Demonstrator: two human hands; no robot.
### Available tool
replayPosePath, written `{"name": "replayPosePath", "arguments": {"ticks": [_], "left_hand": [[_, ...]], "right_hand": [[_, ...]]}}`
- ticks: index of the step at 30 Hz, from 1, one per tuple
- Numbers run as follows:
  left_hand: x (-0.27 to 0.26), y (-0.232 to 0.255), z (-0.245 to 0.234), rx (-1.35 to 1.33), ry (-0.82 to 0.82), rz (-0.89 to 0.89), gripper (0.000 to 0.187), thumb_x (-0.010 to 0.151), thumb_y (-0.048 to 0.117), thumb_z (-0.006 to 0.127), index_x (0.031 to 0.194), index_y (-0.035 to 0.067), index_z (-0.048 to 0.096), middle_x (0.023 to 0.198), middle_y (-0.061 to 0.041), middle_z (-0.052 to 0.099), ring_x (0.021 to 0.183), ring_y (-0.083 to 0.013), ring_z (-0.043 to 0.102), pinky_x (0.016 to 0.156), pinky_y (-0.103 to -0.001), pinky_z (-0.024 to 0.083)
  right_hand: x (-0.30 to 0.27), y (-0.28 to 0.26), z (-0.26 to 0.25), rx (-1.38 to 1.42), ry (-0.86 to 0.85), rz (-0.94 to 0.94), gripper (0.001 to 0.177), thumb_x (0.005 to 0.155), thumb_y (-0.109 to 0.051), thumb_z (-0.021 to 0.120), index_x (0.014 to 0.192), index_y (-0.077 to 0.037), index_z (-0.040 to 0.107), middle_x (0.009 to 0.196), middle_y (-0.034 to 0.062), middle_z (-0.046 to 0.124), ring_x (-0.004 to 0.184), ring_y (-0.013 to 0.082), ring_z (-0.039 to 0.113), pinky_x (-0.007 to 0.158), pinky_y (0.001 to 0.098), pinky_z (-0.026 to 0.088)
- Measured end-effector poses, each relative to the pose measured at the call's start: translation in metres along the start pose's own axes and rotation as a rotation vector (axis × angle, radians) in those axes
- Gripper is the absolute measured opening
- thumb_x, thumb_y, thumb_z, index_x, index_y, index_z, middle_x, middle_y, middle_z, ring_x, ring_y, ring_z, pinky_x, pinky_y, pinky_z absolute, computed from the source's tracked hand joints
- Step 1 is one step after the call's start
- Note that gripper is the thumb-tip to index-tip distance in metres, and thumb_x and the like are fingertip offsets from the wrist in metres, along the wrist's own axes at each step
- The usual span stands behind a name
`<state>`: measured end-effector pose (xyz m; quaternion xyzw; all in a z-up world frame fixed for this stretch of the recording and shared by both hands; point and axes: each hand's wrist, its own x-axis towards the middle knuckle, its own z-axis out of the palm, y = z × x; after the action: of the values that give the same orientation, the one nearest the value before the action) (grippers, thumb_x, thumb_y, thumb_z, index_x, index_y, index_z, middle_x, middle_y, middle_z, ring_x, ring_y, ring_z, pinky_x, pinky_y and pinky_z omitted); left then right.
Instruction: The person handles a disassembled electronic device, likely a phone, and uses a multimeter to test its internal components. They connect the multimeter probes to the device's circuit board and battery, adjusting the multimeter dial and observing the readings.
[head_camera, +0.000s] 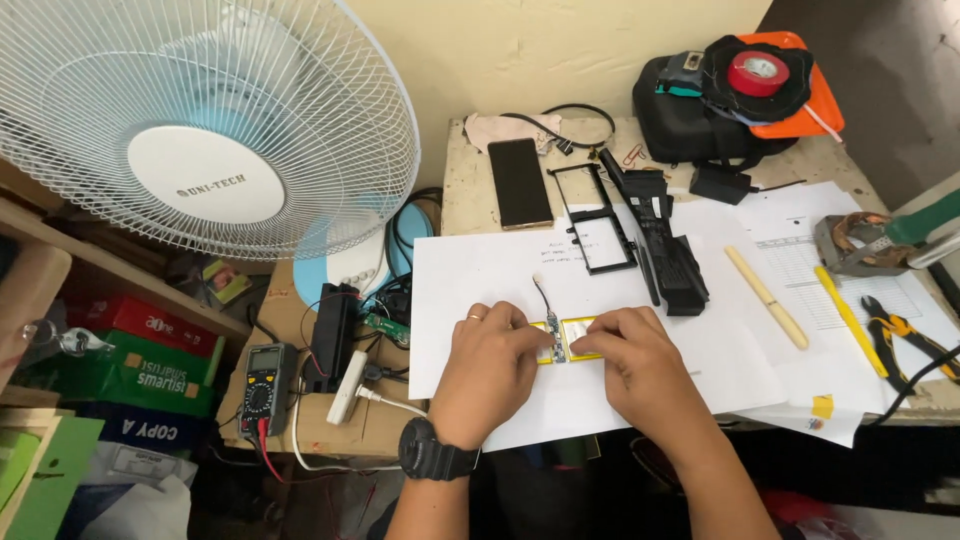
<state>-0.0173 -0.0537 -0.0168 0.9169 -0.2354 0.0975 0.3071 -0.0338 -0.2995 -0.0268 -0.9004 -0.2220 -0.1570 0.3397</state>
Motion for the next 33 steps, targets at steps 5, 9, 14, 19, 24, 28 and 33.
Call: {"name": "replayPosePath", "arguments": {"ticks": [5, 9, 14, 19, 24, 28, 33], "left_hand": [[0.002, 0.003, 0.005, 0.091, 0.004, -0.006, 0.03, 0.106, 0.01, 0.065, 0.112, 0.027, 0.089, 0.107, -0.005, 0.063, 0.097, -0.0381, 0.056, 0.082, -0.052, 0.05], [0.001, 0.003, 0.004, 0.086, 0.014, -0.003, 0.029, 0.104, 0.009, 0.067, 0.115, 0.026, 0.088, 0.109, -0.006, 0.064, 0.098, -0.0378, 0.056, 0.081, -0.051, 0.05], [0.002, 0.006, 0.008, 0.111, 0.059, 0.01, 0.028, 0.098, 0.013, 0.068, 0.114, 0.029, 0.085, 0.108, -0.007, 0.064, 0.102, -0.0442, 0.06, 0.082, -0.061, 0.049], [-0.002, 0.013, -0.002, 0.102, 0.106, -0.014, 0.043, 0.093, 0.007, 0.066, 0.129, 0.027, 0.078, 0.109, -0.006, 0.067, 0.103, -0.0453, 0.062, 0.085, -0.062, 0.049], [-0.013, 0.032, -0.042, -0.052, 0.198, -0.053, 0.037, 0.106, 0.013, 0.061, 0.142, 0.01, 0.071, 0.116, -0.016, 0.077, 0.101, -0.0464, 0.067, 0.093, -0.057, 0.053], [-0.049, 0.01, -0.09, -0.104, 0.406, -0.043, 0.021, 0.104, 0.01, 0.069, 0.123, 0.006, 0.079, 0.116, -0.013, 0.082, 0.108, -0.0392, 0.076, 0.103, -0.051, 0.058], [-0.146, -0.125, -0.095, 0.061, 0.729, -0.514, 0.019, 0.097, 0.016, 0.07, 0.11, 0.013, 0.084, 0.11, -0.008, 0.087, 0.103, -0.0319, 0.081, 0.096, -0.045, 0.06]], "right_hand": [[0.0, 0.003, 0.002, -0.03, -0.024, 0.002, 0.049, 0.093, 0.018, 0.063, 0.114, -0.019, 0.088, 0.115, 0.0019, 0.072, 0.114, 0.0263, 0.065, 0.098, 0.0386, 0.06], [0.0, 0.001, 0.001, -0.033, -0.022, 0.005, 0.045, 0.097, 0.015, 0.063, 0.114, -0.019, 0.087, 0.115, 0.0016, 0.072, 0.111, 0.0259, 0.064, 0.097, 0.0384, 0.059], [0.001, 0.008, 0.005, -0.053, 0.042, -0.041, 0.033, 0.1, 0.006, 0.062, 0.118, -0.011, 0.082, 0.115, 0.0077, 0.076, 0.113, 0.0334, 0.066, 0.104, 0.0432, 0.055], [0.006, -0.017, 0.004, -0.104, 0.134, -0.084, 0.023, 0.11, -0.005, 0.066, 0.129, -0.003, 0.078, 0.124, 0.0111, 0.081, 0.119, 0.0373, 0.069, 0.114, 0.0486, 0.054], [0.004, -0.062, 0.012, -0.001, 0.318, -0.188, 0.014, 0.113, 0.005, 0.076, 0.121, -0.003, 0.083, 0.121, 0.012, 0.08, 0.112, 0.0337, 0.071, 0.108, 0.0432, 0.057], [-0.003, -0.097, 0.025, 0.122, 0.291, -0.295, 0.01, 0.114, 0.005, 0.073, 0.117, 0.001, 0.082, 0.113, 0.0137, 0.079, 0.104, 0.0319, 0.073, 0.105, 0.0433, 0.058], [-0.015, -0.14, 0.043, 0.295, 0.222, -0.355, 0.009, 0.106, 0.001, 0.072, 0.103, 0.001, 0.081, 0.1, 0.01, 0.082, 0.089, 0.0253, 0.076, 0.089, 0.0357, 0.062]]}}
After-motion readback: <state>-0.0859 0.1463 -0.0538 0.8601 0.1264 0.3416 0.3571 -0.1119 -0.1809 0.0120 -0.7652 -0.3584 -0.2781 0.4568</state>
